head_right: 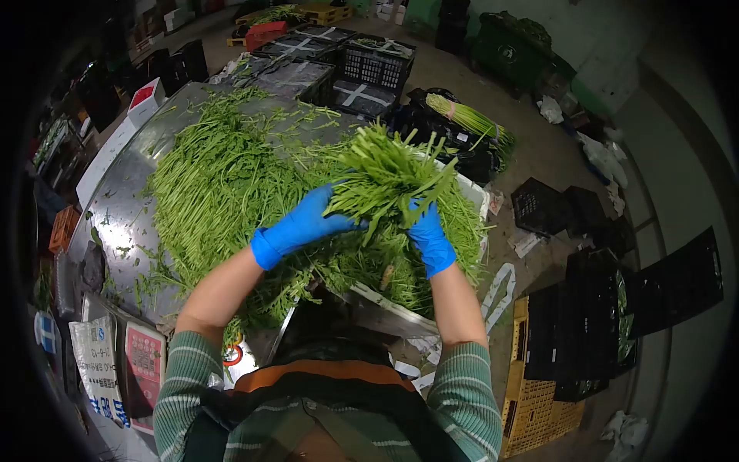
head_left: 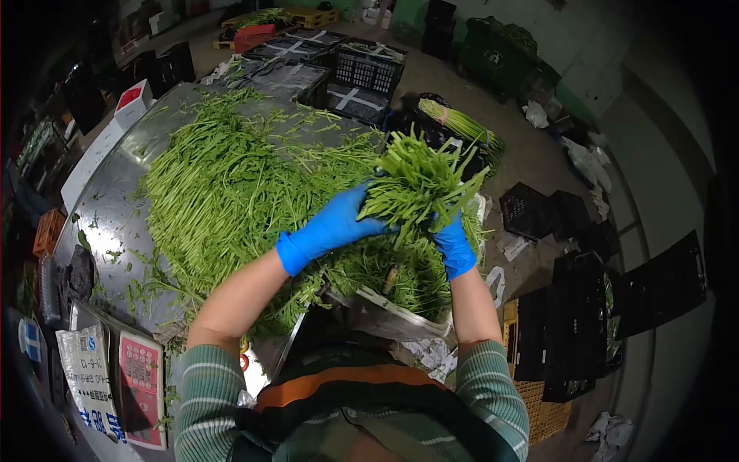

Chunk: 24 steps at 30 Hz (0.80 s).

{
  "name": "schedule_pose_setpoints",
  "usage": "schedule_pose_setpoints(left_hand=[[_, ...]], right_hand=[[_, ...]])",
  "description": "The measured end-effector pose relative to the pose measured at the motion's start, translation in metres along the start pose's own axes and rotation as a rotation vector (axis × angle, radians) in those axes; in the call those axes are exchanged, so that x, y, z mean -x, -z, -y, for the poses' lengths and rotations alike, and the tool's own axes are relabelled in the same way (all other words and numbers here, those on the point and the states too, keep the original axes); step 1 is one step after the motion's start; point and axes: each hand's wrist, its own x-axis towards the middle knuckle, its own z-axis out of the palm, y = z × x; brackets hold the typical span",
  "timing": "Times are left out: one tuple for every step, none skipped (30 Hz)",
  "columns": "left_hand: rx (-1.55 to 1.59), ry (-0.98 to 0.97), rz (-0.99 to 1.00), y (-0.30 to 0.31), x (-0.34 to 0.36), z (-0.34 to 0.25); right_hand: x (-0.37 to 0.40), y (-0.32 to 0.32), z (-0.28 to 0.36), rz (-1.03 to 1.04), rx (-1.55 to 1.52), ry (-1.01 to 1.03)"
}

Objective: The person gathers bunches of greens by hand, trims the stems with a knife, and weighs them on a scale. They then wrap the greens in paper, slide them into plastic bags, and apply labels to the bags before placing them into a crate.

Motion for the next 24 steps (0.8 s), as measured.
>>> schedule_pose_setpoints(left_hand=[[-0.309,0.051,-0.043,-0.004,-0.002,0.024],[-0.312,0.048,-0.039,0.001,0.000,0.013],[-0.227,0.173,-0.077,0.008,0.005,-0.005],[-0.142,0.295,-0.112,0.014,0.010,-0.014],[-0.202,0.326,-0.115,0.023,0.017,-0.008],[-0.263,0.356,-0.119,0.038,0.025,0.002],[-0.564,0.473,0.045,0.051,0.031,0.016],[-0.566,0.469,0.055,0.050,0.038,0.030],[-1.151,0.220,0.047,0.045,0.050,0.042],[-1.289,0.164,0.087,0.036,0.052,0.036],[-1.428,0.102,0.121,0.026,0.055,0.030],[-1.008,0.354,0.309,0.016,0.040,0.000],[-0.556,0.581,0.466,0.005,0.027,-0.024],[-0.260,0.491,0.372,-0.018,0.029,0.004],[0.026,0.389,0.266,-0.036,0.032,0.032],[0.260,0.352,0.090,-0.038,0.023,0.023],[0.486,0.305,-0.103,-0.036,0.015,0.014],[0.748,0.398,-0.272,-0.033,0.012,0.011],[1.012,0.459,-0.466,-0.026,0.013,0.010],[1.081,0.432,-0.516,-0.020,0.015,0.016],[1.150,0.395,-0.571,-0.012,0.020,0.027],[1.030,0.240,-0.639,-0.005,0.026,0.040],[0.892,0.106,-0.695,0.005,0.037,0.050],[0.853,0.051,-0.748,0.023,0.052,0.044]], right_hand=[[-0.004,0.001,0.005,0.035,0.124,0.079],[-0.018,0.036,0.019,-0.030,-0.384,-0.277],[-0.027,0.057,0.023,-0.047,-0.636,-0.457],[-0.035,0.080,0.027,-0.111,-0.883,-0.642],[-0.044,0.091,0.021,-0.196,-0.595,-0.449],[-0.051,0.105,0.018,-0.269,-0.304,-0.256],[-0.059,0.124,0.026,-0.113,-0.067,-0.304],[-0.058,0.124,0.023,-0.114,-0.062,-0.314],[-0.061,0.123,0.020,-0.037,0.080,-0.221],[-0.066,0.121,0.018,0.035,0.218,-0.120],[-0.074,0.124,0.028,-0.007,0.208,-0.127],[-0.083,0.125,0.039,-0.017,0.196,-0.118],[-0.090,0.125,0.051,0.014,0.249,-0.092],[-0.097,0.126,0.064,0.044,0.298,-0.061],[-0.102,0.128,0.080,0.088,0.327,-0.006],[-0.104,0.126,0.095,0.072,0.300,0.019],[-0.106,0.123,0.112,0.040,0.196,-0.017],[-0.109,0.117,0.133,0.011,0.079,-0.035],[-0.112,0.111,0.148,0.214,0.105,-0.027],[-0.114,0.105,0.156,0.416,0.144,0.008],[-0.111,0.104,0.167,0.305,0.080,0.070],[-0.111,0.108,0.176,0.199,0.004,0.126],[-0.118,0.122,0.185,0.230,-0.219,0.170],[-0.124,0.139,0.194,0.277,-0.436,0.207]])
